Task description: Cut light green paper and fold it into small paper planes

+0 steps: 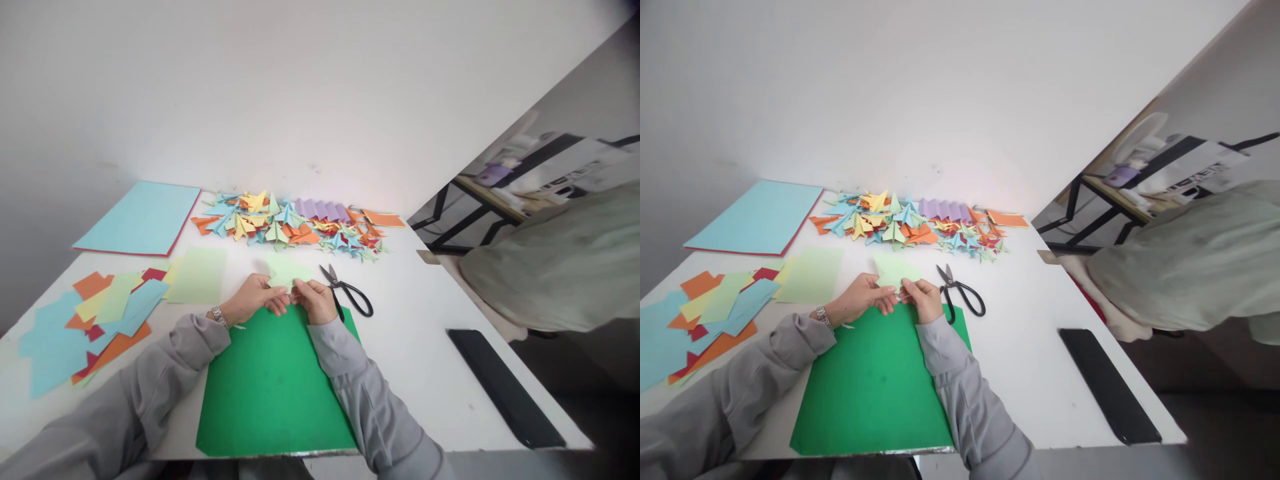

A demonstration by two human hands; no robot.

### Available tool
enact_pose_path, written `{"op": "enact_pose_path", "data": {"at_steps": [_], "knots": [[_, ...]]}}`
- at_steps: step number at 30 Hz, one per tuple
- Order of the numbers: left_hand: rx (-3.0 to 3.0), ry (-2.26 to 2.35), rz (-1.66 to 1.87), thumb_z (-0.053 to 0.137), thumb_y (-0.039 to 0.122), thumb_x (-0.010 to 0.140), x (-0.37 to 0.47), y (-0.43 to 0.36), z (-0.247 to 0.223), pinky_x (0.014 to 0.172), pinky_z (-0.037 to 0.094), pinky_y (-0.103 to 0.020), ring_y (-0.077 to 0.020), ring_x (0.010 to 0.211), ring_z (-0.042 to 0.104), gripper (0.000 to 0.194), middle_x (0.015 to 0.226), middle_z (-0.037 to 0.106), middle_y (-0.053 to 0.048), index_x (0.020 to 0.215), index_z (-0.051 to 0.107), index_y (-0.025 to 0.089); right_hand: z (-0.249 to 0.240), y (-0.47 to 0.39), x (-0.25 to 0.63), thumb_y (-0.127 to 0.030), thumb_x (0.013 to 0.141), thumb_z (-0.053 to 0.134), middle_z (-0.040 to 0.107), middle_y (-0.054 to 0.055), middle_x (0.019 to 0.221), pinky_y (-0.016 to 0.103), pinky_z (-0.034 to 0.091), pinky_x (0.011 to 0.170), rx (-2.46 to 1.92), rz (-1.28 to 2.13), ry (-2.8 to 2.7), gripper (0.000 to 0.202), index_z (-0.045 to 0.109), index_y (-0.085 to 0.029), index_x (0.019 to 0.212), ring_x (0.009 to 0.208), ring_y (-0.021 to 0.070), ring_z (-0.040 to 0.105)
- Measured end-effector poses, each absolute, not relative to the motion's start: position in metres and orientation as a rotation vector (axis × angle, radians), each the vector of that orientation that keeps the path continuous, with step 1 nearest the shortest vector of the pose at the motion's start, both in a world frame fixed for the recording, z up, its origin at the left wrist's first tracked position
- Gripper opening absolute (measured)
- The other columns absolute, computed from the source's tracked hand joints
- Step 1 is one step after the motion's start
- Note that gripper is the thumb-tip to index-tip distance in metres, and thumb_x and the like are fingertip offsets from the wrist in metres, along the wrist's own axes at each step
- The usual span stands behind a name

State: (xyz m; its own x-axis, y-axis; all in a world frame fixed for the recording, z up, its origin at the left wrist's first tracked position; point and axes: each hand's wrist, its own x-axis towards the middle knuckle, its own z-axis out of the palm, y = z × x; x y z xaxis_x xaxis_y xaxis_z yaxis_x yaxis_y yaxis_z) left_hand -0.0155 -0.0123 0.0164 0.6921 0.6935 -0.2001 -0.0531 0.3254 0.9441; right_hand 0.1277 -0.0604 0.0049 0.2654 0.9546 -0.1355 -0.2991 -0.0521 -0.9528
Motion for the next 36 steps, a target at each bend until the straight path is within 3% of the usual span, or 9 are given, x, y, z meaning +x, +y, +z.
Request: {"op": "enact_pose_path", "data": {"at_steps": [6, 23, 29, 36], "knots": [[1.138, 0.689, 0.545, 0.069, 0.036, 0.064, -0.015, -0.014, 0.019, 0.043, 0.049, -0.023, -0.0137, 0.047, 0.060, 0.032, 0.060, 0.065, -0.008, 0.068, 0.058, 0.006, 0.004, -0.059, 0.126, -0.046, 0.050, 0.074, 0.060, 0.000, 0.048, 0.025, 0.042, 0.045, -1.201, 1.156, -0.691, 0.033, 0.061, -0.016, 0.050, 0.042, 0.0104, 0.051], [1.197, 0.723, 0.540, 0.069, 0.036, 0.063, -0.013, -0.016, 0.024, 0.040, 0.048, -0.022, -0.0124, 0.042, 0.058, 0.032, 0.052, 0.062, -0.004, 0.065, 0.055, 0.008, 0.012, -0.063, 0.124, -0.049, 0.055, 0.069, 0.059, 0.000, 0.044, 0.026, 0.041, 0.047, -1.343, 1.030, -0.924, 0.033, 0.061, -0.018, 0.046, 0.041, 0.0106, 0.049], [1.220, 0.730, 0.557, 0.068, 0.037, 0.064, -0.012, -0.017, 0.021, 0.039, 0.048, -0.022, -0.0130, 0.042, 0.058, 0.030, 0.053, 0.063, -0.005, 0.065, 0.055, 0.009, 0.015, -0.063, 0.120, -0.041, 0.046, 0.076, 0.057, -0.001, 0.041, 0.026, 0.038, 0.043, -1.400, 0.999, -0.905, 0.029, 0.060, -0.017, 0.045, 0.039, 0.0112, 0.047], [1.254, 0.686, 0.585, 0.067, 0.033, 0.064, -0.013, -0.020, 0.023, 0.040, 0.048, -0.024, -0.0137, 0.041, 0.058, 0.028, 0.054, 0.063, -0.007, 0.064, 0.057, 0.007, 0.005, -0.062, 0.125, -0.039, 0.049, 0.075, 0.051, -0.004, 0.039, 0.024, 0.030, 0.042, -1.275, 1.023, -0.905, 0.026, 0.060, -0.017, 0.046, 0.039, 0.0077, 0.040]]}}
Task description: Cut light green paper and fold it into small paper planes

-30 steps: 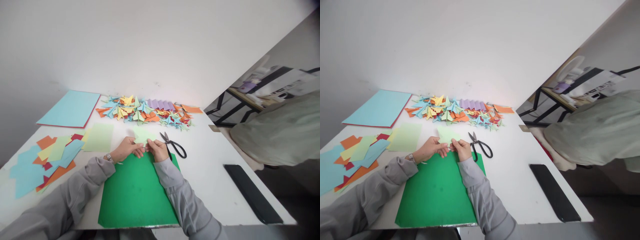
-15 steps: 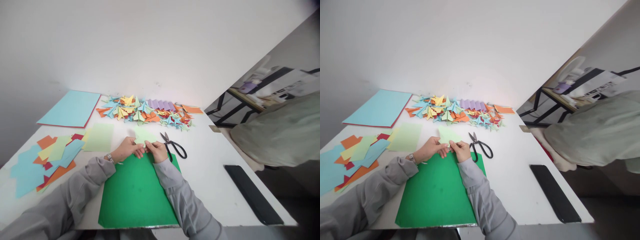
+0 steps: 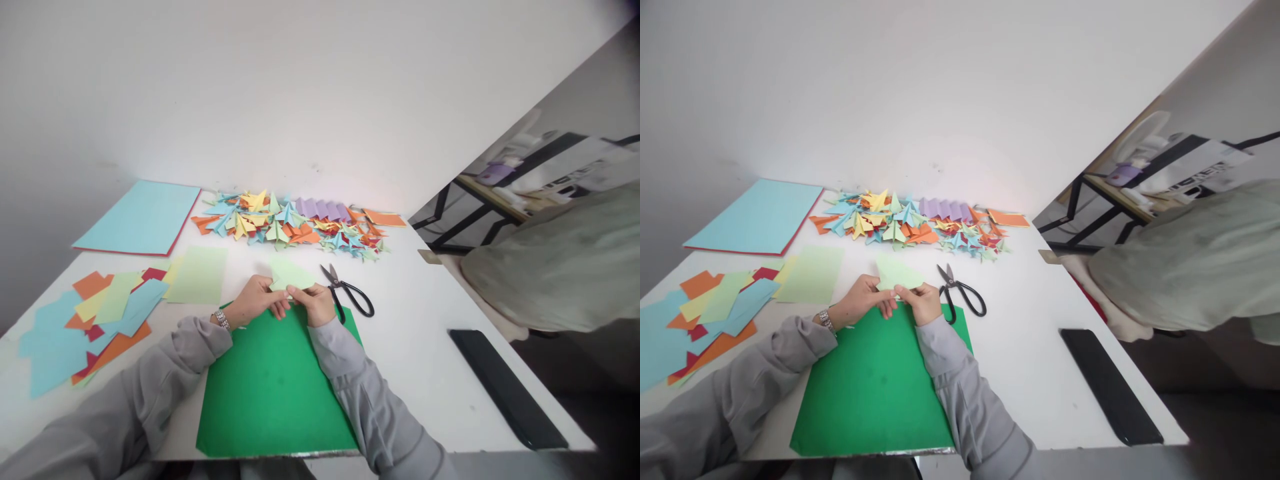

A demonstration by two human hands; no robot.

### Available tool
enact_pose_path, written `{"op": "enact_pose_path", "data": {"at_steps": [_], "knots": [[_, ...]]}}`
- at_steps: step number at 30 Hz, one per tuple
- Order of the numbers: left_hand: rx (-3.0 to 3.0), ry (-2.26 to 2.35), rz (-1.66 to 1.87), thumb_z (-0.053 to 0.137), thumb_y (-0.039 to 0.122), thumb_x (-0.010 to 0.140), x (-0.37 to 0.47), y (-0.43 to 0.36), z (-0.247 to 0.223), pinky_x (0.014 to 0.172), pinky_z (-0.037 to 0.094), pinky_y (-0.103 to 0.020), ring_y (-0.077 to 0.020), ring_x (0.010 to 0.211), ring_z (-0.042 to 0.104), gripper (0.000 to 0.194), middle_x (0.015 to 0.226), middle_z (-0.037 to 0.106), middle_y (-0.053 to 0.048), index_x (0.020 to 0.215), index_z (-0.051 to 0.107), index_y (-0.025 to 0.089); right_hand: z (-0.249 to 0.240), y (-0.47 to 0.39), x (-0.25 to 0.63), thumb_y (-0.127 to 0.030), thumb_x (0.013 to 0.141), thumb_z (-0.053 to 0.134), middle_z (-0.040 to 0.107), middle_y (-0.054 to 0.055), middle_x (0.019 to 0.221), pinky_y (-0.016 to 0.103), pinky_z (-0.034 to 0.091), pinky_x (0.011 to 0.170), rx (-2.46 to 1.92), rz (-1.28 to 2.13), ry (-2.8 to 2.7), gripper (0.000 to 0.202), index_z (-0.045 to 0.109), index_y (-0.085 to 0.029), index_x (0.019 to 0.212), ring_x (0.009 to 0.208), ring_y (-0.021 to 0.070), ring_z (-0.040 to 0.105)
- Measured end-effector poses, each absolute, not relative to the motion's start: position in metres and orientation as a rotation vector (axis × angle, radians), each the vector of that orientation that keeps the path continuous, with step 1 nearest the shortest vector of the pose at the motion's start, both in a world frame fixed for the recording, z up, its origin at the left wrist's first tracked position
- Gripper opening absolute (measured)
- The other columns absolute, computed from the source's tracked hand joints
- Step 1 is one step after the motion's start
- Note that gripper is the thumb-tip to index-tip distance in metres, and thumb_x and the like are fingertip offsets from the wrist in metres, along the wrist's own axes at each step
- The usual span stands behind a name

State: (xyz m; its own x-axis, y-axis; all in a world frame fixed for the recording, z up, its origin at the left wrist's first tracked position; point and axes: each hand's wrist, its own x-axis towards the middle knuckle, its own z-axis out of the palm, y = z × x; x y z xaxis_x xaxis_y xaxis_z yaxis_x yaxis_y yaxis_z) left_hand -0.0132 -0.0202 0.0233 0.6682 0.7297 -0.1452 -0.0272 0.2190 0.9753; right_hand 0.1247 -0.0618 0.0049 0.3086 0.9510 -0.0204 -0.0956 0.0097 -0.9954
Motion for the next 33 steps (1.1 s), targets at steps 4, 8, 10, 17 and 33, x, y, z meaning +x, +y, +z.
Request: {"op": "enact_pose_path", "data": {"at_steps": [4, 8, 10, 17, 33], "knots": [[1.224, 0.652, 0.572, 0.067, 0.032, 0.064, -0.014, -0.021, 0.025, 0.042, 0.049, -0.026, -0.0144, 0.042, 0.059, 0.027, 0.055, 0.064, -0.007, 0.064, 0.057, 0.007, 0.001, -0.061, 0.125, -0.037, 0.051, 0.075, 0.052, -0.004, 0.040, 0.024, 0.030, 0.041, -1.237, 1.037, -0.865, 0.024, 0.061, -0.017, 0.048, 0.039, 0.0077, 0.039], [1.234, 0.642, 0.583, 0.066, 0.031, 0.065, -0.014, -0.021, 0.023, 0.042, 0.049, -0.025, -0.0139, 0.043, 0.059, 0.025, 0.055, 0.064, -0.007, 0.062, 0.059, 0.007, 0.009, -0.063, 0.121, -0.037, 0.047, 0.076, 0.059, -0.002, 0.048, 0.024, 0.036, 0.042, -1.244, 1.035, -0.886, 0.025, 0.063, -0.017, 0.055, 0.042, 0.0090, 0.043], [1.260, 0.643, 0.572, 0.065, 0.031, 0.066, -0.014, -0.021, 0.023, 0.043, 0.049, -0.025, -0.0140, 0.044, 0.059, 0.024, 0.056, 0.064, -0.007, 0.062, 0.060, 0.007, 0.013, -0.064, 0.120, -0.036, 0.047, 0.076, 0.060, -0.001, 0.051, 0.025, 0.039, 0.044, -1.230, 1.044, -0.902, 0.024, 0.063, -0.017, 0.054, 0.045, 0.0104, 0.046], [1.314, 0.625, 0.505, 0.065, 0.032, 0.066, -0.015, -0.023, 0.026, 0.046, 0.050, -0.027, -0.0152, 0.046, 0.060, 0.026, 0.058, 0.065, -0.009, 0.063, 0.061, 0.007, 0.007, -0.063, 0.125, -0.030, 0.049, 0.077, 0.060, -0.001, 0.051, 0.029, 0.043, 0.053, -1.136, 1.089, -0.857, 0.021, 0.060, -0.018, 0.047, 0.050, 0.0131, 0.050], [1.335, 0.685, 0.522, 0.066, 0.033, 0.065, -0.012, -0.024, 0.029, 0.046, 0.051, -0.026, -0.0152, 0.048, 0.061, 0.027, 0.058, 0.065, -0.008, 0.067, 0.061, 0.006, 0.008, -0.063, 0.124, -0.039, 0.056, 0.072, 0.045, -0.005, 0.037, 0.023, 0.028, 0.040, -1.223, 1.026, -0.908, 0.033, 0.051, -0.016, 0.042, 0.038, 0.0066, 0.036]]}}
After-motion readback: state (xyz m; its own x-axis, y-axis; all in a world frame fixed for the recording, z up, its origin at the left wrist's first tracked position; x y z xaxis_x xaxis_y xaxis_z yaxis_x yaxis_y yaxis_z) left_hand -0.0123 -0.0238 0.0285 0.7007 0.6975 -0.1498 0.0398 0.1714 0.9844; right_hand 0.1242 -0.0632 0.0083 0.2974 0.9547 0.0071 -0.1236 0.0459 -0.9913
